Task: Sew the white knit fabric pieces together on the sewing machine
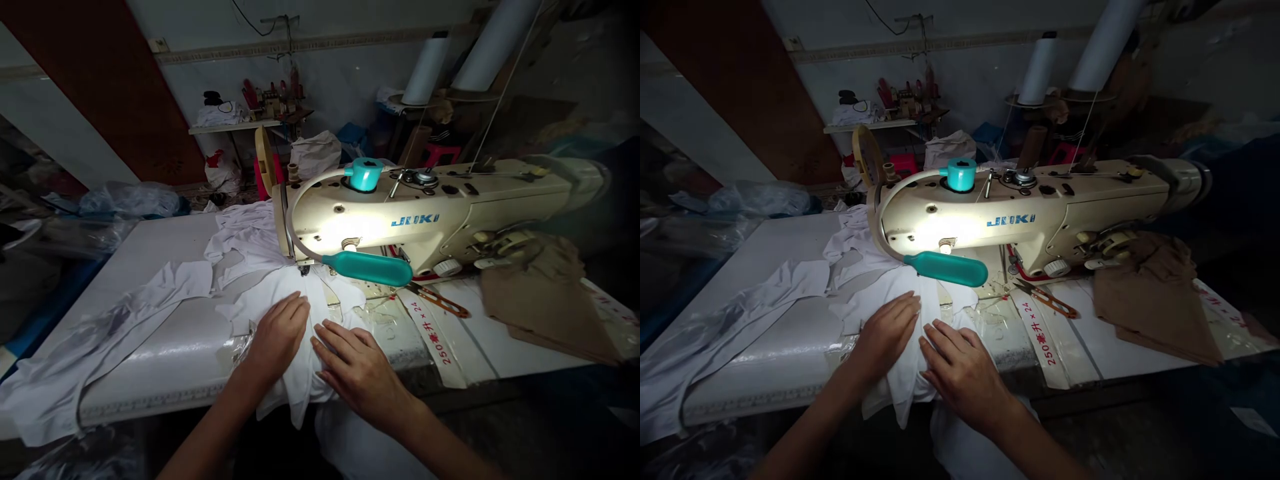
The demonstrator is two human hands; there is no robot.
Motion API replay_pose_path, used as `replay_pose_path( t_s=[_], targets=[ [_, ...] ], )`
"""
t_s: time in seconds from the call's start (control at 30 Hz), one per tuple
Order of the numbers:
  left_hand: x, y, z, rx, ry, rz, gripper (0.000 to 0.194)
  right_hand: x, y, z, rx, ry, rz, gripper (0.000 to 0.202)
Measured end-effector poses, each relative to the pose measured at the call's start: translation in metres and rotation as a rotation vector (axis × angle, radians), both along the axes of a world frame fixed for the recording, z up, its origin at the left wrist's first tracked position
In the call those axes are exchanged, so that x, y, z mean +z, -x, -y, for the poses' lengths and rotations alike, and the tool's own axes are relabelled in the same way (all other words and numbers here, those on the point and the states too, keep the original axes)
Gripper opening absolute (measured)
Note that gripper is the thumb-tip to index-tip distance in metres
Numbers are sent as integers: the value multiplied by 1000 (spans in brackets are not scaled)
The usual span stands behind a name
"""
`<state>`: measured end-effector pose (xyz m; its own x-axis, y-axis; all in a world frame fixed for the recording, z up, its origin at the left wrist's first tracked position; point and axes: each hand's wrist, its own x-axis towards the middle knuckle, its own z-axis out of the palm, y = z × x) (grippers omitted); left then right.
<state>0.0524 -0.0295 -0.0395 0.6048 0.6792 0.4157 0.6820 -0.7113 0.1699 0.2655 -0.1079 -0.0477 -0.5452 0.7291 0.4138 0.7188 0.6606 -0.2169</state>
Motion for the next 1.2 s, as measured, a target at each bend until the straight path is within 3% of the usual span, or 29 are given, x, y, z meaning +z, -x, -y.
replay_pose_path(
  t_s=[0.2,0.33,0.63,1.0,1.1,1.2],
  targets=[
    [-12,2,50,66,-137,-44,38,5,-1,-6,10,71,48,44],
    [-16,3,57,121,-142,-104,41,9,1,-17,0,108,62,46],
    [-12,19,14,0,-52,-132,45,18,10,-44,-70,164,90,49],
    [-9,27,-36,-83,30,-106,36,17,19,-71,-132,166,61,48],
    [-7,30,-45,-108,47,-119,36,17,21,-71,-153,172,29,47],
    [-4,31,-43,-85,64,-140,44,17,24,-54,-185,175,-39,44]
  ],
)
